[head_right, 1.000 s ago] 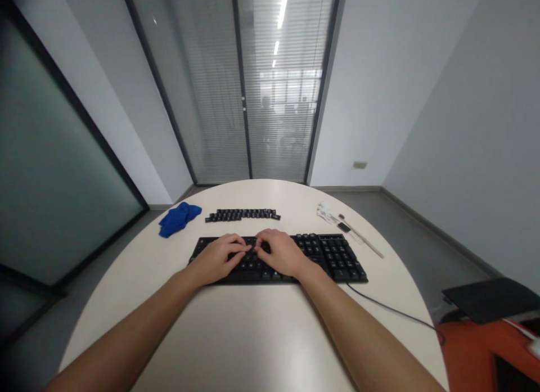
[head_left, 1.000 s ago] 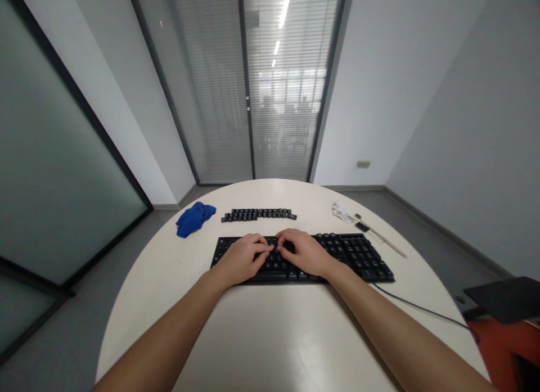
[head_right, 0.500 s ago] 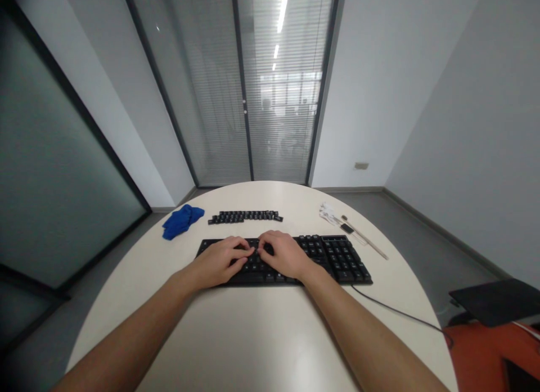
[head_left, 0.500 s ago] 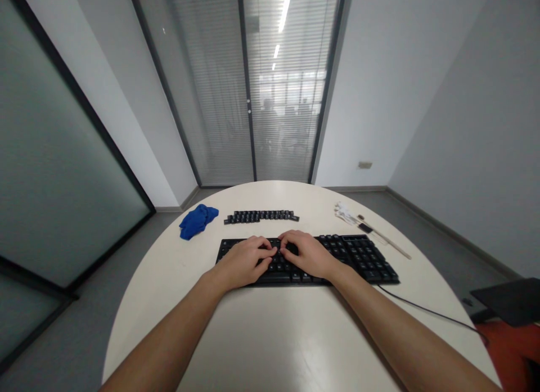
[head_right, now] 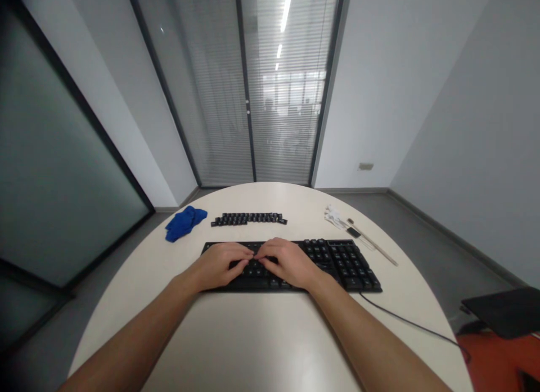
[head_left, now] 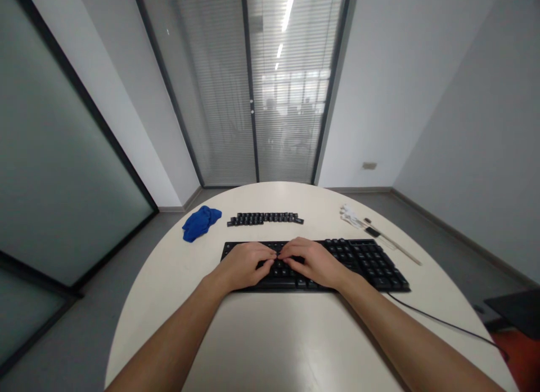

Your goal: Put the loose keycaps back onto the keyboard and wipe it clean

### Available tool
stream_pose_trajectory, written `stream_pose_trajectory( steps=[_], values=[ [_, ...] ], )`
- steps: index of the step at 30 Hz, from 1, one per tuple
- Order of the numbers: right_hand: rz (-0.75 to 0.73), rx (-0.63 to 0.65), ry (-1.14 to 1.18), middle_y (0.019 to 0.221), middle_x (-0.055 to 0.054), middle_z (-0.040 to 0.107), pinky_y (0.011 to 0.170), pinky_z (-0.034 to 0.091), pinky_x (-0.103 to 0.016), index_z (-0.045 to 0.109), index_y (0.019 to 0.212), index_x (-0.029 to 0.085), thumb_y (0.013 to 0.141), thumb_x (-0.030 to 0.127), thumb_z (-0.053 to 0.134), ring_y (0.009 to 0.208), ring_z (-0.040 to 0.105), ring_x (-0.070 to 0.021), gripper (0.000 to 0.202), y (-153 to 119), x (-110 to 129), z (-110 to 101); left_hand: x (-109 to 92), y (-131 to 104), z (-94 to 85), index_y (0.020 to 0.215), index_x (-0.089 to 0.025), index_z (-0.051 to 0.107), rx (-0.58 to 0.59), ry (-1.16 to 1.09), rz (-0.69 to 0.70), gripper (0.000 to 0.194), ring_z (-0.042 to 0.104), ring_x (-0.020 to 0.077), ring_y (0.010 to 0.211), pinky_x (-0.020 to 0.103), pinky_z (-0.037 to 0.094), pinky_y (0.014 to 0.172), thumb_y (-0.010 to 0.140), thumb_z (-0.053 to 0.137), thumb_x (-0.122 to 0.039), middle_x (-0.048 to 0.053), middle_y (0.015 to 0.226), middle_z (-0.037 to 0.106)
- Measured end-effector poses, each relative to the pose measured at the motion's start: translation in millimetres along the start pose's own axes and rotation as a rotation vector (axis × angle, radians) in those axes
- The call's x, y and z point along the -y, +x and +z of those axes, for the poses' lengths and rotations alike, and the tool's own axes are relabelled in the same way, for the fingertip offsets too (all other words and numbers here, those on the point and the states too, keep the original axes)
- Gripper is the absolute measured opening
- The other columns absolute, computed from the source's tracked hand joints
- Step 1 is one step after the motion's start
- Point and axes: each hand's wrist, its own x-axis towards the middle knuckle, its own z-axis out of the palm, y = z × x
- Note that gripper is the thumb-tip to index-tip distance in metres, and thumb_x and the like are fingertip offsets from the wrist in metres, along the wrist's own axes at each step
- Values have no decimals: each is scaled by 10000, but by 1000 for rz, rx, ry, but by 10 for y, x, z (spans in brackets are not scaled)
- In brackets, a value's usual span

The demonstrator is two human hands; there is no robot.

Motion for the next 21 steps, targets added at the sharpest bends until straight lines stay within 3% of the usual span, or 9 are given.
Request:
stream_pose_trajectory(
  steps=[16, 21],
  values=[
    [-13, 58, -57, 1083, -45, 750, 902, 524, -361, 754, 1000, 250, 894, 172, 629, 1009, 663, -225, 182, 34, 45, -48, 9, 10, -43, 966, -270, 777, 61, 36, -47, 270, 668, 198, 1060, 324, 515, 955, 1003, 509, -285, 7, 1162, 731],
    [-25, 66, -72, 1064, -43, 754, 904, 519, -371, 746, 924, 240, 886, 159, 623, 988, 662, -227, 152, 43, 53, -43, 53, 5, 13, 939, -249, 773, 21, 14, -32, 257, 670, 199, 1042, 329, 506, 958, 990, 523, -276, 20, 1143, 732]
  ],
)
